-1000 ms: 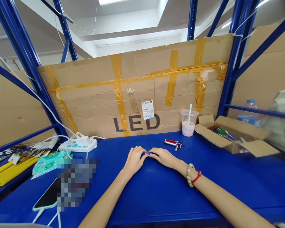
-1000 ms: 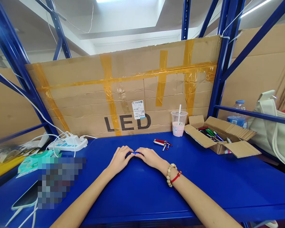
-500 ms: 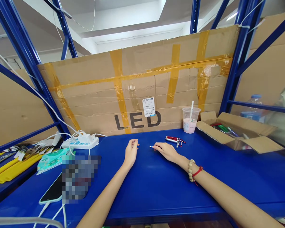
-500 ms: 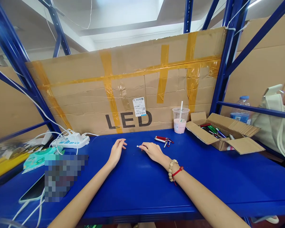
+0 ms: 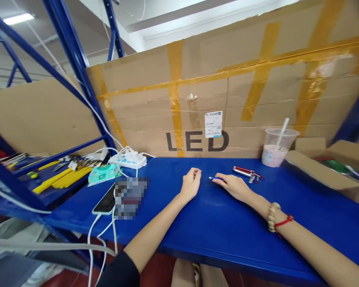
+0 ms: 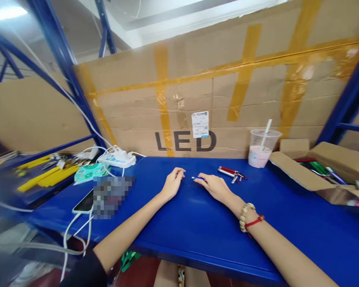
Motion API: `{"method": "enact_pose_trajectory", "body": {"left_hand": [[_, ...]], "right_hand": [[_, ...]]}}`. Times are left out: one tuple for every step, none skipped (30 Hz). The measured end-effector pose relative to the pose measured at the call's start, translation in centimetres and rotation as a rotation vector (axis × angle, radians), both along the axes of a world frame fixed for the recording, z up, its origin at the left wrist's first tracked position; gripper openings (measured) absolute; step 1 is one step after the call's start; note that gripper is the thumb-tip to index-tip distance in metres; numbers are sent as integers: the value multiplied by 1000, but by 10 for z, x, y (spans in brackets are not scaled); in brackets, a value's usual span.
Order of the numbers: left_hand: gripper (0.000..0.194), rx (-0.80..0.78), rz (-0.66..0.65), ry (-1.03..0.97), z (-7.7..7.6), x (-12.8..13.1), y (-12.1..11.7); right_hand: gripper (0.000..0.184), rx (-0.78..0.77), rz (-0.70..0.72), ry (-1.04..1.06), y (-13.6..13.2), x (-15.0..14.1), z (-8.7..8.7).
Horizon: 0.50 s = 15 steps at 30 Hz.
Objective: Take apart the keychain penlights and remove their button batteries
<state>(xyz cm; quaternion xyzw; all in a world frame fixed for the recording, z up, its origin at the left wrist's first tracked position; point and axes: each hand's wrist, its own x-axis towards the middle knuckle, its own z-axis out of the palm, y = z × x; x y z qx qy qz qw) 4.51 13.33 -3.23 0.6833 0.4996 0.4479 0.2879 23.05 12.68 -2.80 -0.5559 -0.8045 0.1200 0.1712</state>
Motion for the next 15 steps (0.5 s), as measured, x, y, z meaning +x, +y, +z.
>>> {"method": "enact_pose_trajectory", "body": {"left_hand": [[24, -12, 4, -1, 1, 1, -1], [24, -12, 12, -7, 2, 2, -3], [24, -13, 17, 5, 3, 3, -5], [24, -20, 21, 30, 4, 4, -7], [25, -27, 28, 62, 4, 5, -8], [26, -20, 26, 97, 4, 6, -10], [26, -11, 25, 129, 4, 8, -11], [27, 2, 19, 158, 4, 8, -12], [27, 10, 2, 181, 4, 9, -12], [28, 11, -7, 195, 3, 9, -12], [28, 13, -19, 208, 3, 9, -12], [28, 16, -27, 217, 4, 9, -12], [28, 13, -28, 225, 4, 9, -12], [28, 7, -28, 231, 5, 9, -11], [28, 0, -26, 233, 5, 8, -11]], "right_hand": [[42, -16, 3, -20, 1, 0, 0], [42, -11, 6, -38, 1, -1, -1], [43, -14, 12, -65, 1, -2, -1], [44, -20, 7, -88, 2, -3, -1], [44, -34, 13, -101, 2, -4, 0], [44, -47, 20, -117, 2, -5, 0], [44, -56, 7, -136, 2, -6, 0], [43, -67, -9, -151, 2, -6, 0], [43, -80, -25, -162, 2, -7, 0], [43, -93, -26, -161, 2, -7, 0], [44, -106, -35, -163, 2, -8, -1], [44, -111, -42, -159, 3, -8, -2], [45, -108, -55, -168, 4, -8, -3], [45, -114, -76, -185, 6, -8, -5], [47, -115, -100, -201, 7, -7, -7]]}}
